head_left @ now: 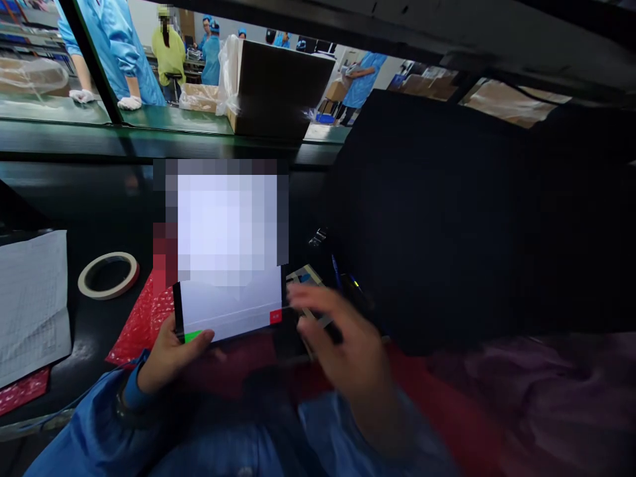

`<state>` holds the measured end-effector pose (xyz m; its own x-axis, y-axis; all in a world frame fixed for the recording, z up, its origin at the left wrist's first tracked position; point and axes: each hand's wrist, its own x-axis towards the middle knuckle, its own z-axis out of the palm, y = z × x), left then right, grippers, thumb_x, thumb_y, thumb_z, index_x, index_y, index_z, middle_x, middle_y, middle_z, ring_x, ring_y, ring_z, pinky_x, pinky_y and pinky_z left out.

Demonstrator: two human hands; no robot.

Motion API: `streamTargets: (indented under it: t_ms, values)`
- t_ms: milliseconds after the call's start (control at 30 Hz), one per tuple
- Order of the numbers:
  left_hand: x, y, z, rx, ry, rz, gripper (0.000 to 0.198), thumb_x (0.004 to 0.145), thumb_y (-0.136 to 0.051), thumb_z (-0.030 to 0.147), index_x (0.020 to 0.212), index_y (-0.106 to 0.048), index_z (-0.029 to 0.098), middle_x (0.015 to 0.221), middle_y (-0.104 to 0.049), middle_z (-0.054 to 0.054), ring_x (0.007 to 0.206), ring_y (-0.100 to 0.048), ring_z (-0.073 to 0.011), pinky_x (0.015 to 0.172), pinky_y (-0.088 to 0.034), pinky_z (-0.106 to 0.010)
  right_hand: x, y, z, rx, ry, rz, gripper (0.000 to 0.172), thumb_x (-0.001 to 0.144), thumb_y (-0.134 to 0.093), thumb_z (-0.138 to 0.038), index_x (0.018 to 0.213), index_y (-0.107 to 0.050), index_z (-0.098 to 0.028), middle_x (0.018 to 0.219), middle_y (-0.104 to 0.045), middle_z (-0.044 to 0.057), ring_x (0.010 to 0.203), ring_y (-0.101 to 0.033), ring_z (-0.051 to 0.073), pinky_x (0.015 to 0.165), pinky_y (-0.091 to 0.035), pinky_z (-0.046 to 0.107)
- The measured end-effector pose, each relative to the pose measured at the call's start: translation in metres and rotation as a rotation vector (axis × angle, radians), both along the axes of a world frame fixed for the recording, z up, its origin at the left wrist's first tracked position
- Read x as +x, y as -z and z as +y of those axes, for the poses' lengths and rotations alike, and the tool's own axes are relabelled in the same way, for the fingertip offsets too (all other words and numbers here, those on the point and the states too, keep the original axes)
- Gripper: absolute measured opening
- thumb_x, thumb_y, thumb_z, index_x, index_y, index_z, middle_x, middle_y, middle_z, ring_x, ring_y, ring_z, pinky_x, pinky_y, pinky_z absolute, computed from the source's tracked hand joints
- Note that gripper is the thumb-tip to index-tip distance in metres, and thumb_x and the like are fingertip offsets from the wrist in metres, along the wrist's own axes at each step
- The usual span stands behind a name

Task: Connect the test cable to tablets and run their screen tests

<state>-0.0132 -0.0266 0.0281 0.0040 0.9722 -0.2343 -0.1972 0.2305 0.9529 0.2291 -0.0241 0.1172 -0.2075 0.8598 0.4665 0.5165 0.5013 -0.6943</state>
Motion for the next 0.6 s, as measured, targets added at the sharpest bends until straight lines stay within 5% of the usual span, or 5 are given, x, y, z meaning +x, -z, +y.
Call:
streamTargets:
  t_ms: [67,267,600]
  values:
    - [-0.002,0.001,0.000,0.002,0.014,0.018,0.043,0.064,-0.084,0.037,0.093,-0.067,0.010,0.059,-0.073,-0.006,0.047,-0.070,-0.0248,0.052,-0.061,-0.031,0.005,0.017,0.022,-0.065,0.229,0.236,0.022,0.095,-0.055,-0.041,0.102,-0.069,-0.027,0.105,-0.072,0.006,0.102,-0.067,0.025,0.094,-0.051,0.044]
    - [0.001,-0.003,-0.003,-0.029,0.036,0.014,0.039,0.064,-0.083,0.040,0.086,-0.069,0.011,0.059,-0.074,-0.009,0.046,-0.069,-0.0254,0.048,-0.058,-0.030,-0.004,0.082,0.041,-0.445,0.176,0.807,0.051,0.088,-0.047,-0.068,0.097,-0.071,-0.024,0.100,-0.073,0.010,0.091,-0.069,0.024,0.084,-0.056,0.041]
    - [0.014,-0.019,-0.012,-0.107,-0.175,-0.044,0.035,0.052,-0.089,0.035,0.076,-0.072,0.015,0.061,-0.074,-0.004,0.044,-0.065,-0.0207,0.042,-0.055,-0.028,-0.005,0.112,0.038,-0.429,0.228,0.833,0.047,0.081,-0.059,-0.067,0.091,-0.075,-0.025,0.088,-0.074,0.007,0.084,-0.068,0.026,0.076,-0.053,0.042]
